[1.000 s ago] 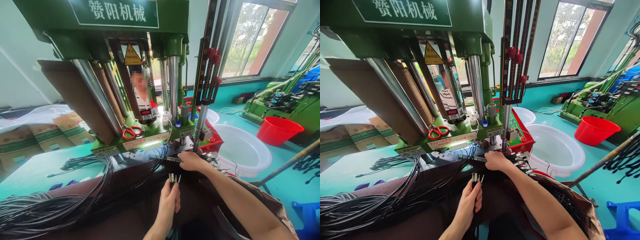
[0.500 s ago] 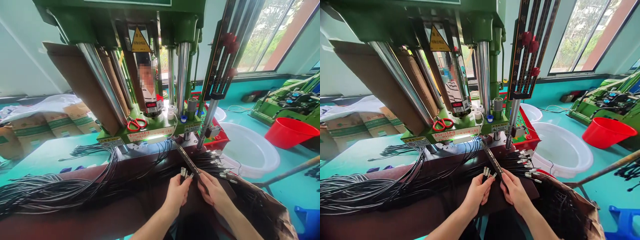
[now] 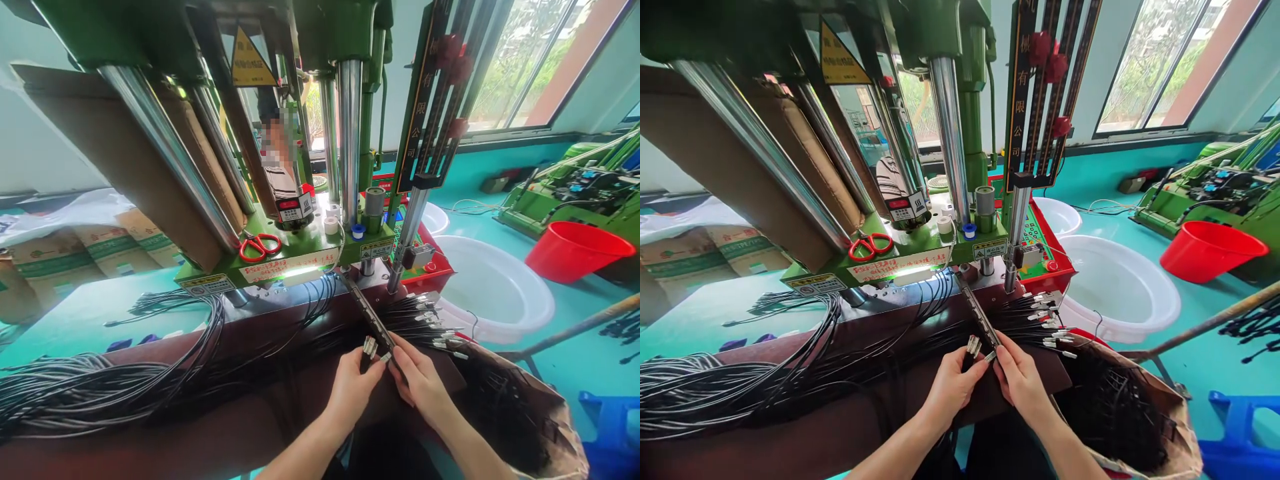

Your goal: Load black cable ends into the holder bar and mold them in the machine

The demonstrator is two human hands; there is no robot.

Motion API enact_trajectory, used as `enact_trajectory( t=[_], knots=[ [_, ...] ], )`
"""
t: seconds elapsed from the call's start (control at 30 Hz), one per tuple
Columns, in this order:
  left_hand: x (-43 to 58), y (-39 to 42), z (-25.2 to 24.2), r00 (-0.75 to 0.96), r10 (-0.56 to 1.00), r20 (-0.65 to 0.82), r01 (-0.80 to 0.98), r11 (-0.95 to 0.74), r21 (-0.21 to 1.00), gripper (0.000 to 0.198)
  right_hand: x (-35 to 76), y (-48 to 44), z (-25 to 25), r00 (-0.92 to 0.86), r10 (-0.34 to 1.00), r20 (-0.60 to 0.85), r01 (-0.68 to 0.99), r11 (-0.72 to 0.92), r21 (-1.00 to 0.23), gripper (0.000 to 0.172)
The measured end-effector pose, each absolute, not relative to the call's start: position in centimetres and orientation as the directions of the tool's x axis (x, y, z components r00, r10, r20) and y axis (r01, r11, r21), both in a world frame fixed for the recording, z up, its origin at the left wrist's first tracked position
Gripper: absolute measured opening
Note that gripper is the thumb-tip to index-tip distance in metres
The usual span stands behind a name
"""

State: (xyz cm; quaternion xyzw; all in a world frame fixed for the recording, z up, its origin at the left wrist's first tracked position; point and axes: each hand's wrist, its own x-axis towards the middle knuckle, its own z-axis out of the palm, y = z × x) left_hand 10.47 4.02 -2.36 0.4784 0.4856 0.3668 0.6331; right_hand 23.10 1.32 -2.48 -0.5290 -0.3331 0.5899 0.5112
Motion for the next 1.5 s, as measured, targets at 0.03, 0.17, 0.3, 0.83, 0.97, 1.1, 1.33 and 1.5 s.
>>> enact_trajectory(
  t=[0.03, 0.17, 0.3, 0.83, 0.97, 1.1, 1.33, 1.5],
  knots=[
    [10.5, 4.1, -2.5, 0.261, 0.93, -0.259, 0.007, 0.266, 0.964, 0.029, 23.0, 1.3, -2.5, 0.106, 0.952, -0.285, -0.248, -0.253, -0.935, 0.069],
    [10.5, 4.1, -2.6, 0.258, 0.933, -0.251, 0.012, 0.257, 0.966, 0.028, 22.8, 1.1, -2.8, 0.143, 0.965, -0.22, -0.163, -0.196, -0.967, 0.065],
    [10.3, 4.0, -2.0, 0.283, 0.923, -0.261, -0.013, 0.276, 0.961, 0.031, 22.8, 0.9, -2.9, 0.116, 0.98, -0.163, -0.077, -0.155, -0.985, 0.055],
    [10.4, 4.7, -1.4, 0.27, 0.895, -0.356, -0.114, 0.397, 0.911, 0.039, 23.4, 0.6, -1.7, 0.039, 0.949, -0.312, -0.283, -0.289, -0.915, 0.061],
    [10.3, 4.9, -1.6, 0.239, 0.917, -0.321, -0.078, 0.348, 0.934, 0.037, 23.5, 0.7, -1.8, 0.015, 0.953, -0.304, -0.261, -0.289, -0.921, 0.059],
    [10.3, 5.0, -1.7, 0.239, 0.921, -0.307, -0.058, 0.329, 0.943, 0.033, 23.7, 0.7, -2.2, -0.005, 0.954, -0.299, -0.248, -0.291, -0.924, 0.06],
    [9.7, 4.9, -1.8, 0.226, 0.942, -0.246, -0.027, 0.259, 0.966, 0.031, 23.4, 0.6, -3.0, 0.004, 0.986, -0.167, -0.065, -0.166, -0.984, 0.051],
    [9.5, 5.1, -1.2, 0.149, 0.97, -0.194, -0.115, 0.212, 0.97, 0.035, 23.3, 0.8, -2.4, 0.003, 0.963, -0.27, -0.198, -0.264, -0.944, 0.056]
  ],
)
